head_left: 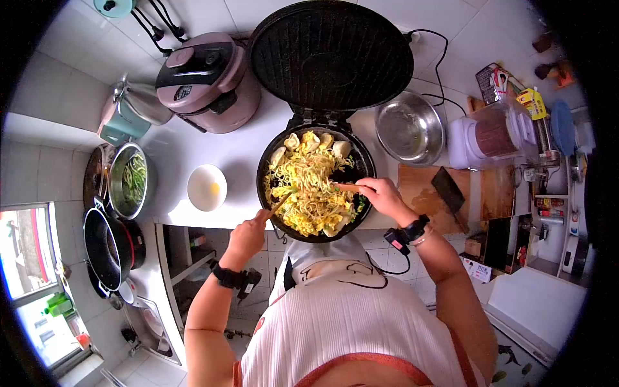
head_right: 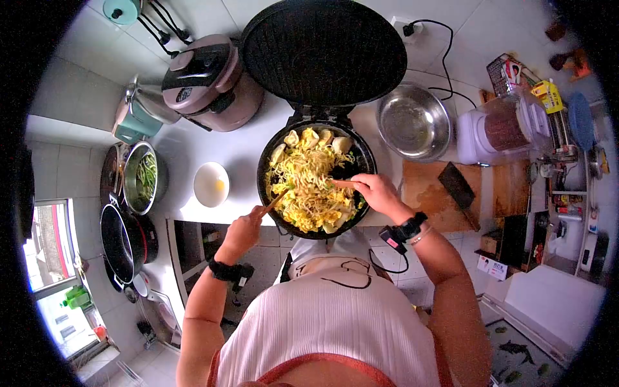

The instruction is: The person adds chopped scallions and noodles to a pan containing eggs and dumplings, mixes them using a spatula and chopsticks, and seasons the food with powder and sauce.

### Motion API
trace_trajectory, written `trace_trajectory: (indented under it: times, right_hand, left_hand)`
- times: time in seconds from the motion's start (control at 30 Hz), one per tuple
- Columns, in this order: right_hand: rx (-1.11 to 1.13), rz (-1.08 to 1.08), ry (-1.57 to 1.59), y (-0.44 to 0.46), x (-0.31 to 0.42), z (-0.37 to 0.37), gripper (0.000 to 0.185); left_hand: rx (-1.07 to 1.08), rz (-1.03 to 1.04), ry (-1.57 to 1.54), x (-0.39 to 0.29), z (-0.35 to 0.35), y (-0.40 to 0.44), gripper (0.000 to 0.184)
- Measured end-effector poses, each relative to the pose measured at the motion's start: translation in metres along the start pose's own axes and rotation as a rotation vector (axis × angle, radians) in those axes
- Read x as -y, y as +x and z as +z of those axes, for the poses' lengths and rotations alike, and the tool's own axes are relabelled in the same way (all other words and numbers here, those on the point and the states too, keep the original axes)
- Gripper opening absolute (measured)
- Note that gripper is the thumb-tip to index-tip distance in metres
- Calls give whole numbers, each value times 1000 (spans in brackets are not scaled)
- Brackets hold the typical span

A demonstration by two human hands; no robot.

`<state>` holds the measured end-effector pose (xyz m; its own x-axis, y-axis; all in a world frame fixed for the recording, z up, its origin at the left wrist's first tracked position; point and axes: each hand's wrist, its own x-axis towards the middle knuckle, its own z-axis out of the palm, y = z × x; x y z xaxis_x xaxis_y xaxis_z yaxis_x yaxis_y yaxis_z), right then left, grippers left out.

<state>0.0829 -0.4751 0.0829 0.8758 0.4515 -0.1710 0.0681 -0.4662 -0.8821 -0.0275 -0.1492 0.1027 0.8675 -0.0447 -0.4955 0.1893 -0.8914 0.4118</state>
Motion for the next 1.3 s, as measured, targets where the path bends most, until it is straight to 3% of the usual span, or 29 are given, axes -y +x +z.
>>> trace_trajectory:
  times: [0.03,0.1,0.2,0.23,0.3,0.37,0.53,0.6,0.63,0.73,0.9,1.07,1.13,1.23,1.3]
  right_hand:
    - [-59,-62,-195,-5,18,-9,15]
    - [-40,67,-243,-7,25,-27,14]
    - [-122,89,-264,-5,-21,-43,13]
    - [-106,171,-226,-1,-38,-44,14]
    - [-86,356,171,9,-65,-34,14]
    - [-68,400,393,22,-70,-13,14]
    - [-48,407,493,38,-65,36,20]
    - [-55,190,422,38,-72,45,21]
    - [-57,192,425,34,-63,41,21]
    - [-161,-107,-71,13,-22,14,19]
    - [-147,58,-375,-18,17,-37,18]
    - [-165,70,-430,-22,-51,-53,14]
    - [34,344,159,-15,-78,-44,13]
    - [105,457,466,-3,-85,2,14]
    - [72,545,552,3,-56,23,15]
  left_hand:
    - [-13,-9,39,5,-4,-4,31]
    - [-26,-17,76,14,-6,-4,30]
    - [-70,-69,165,27,5,18,29]
    - [-71,-66,162,26,9,26,29]
    - [-77,-67,109,21,15,42,27]
    - [-44,-108,100,9,19,55,29]
    - [-67,-47,-15,-6,28,62,32]
    - [-107,4,-17,-12,22,50,33]
    - [-104,4,-15,-12,21,44,33]
    - [-64,1,76,-11,7,18,30]
    - [-28,-64,282,10,-9,-5,31]
    - [18,-89,223,25,12,14,30]
    - [-67,21,112,34,44,26,28]
    - [29,-89,16,11,45,33,29]
    - [-32,8,-91,20,62,42,29]
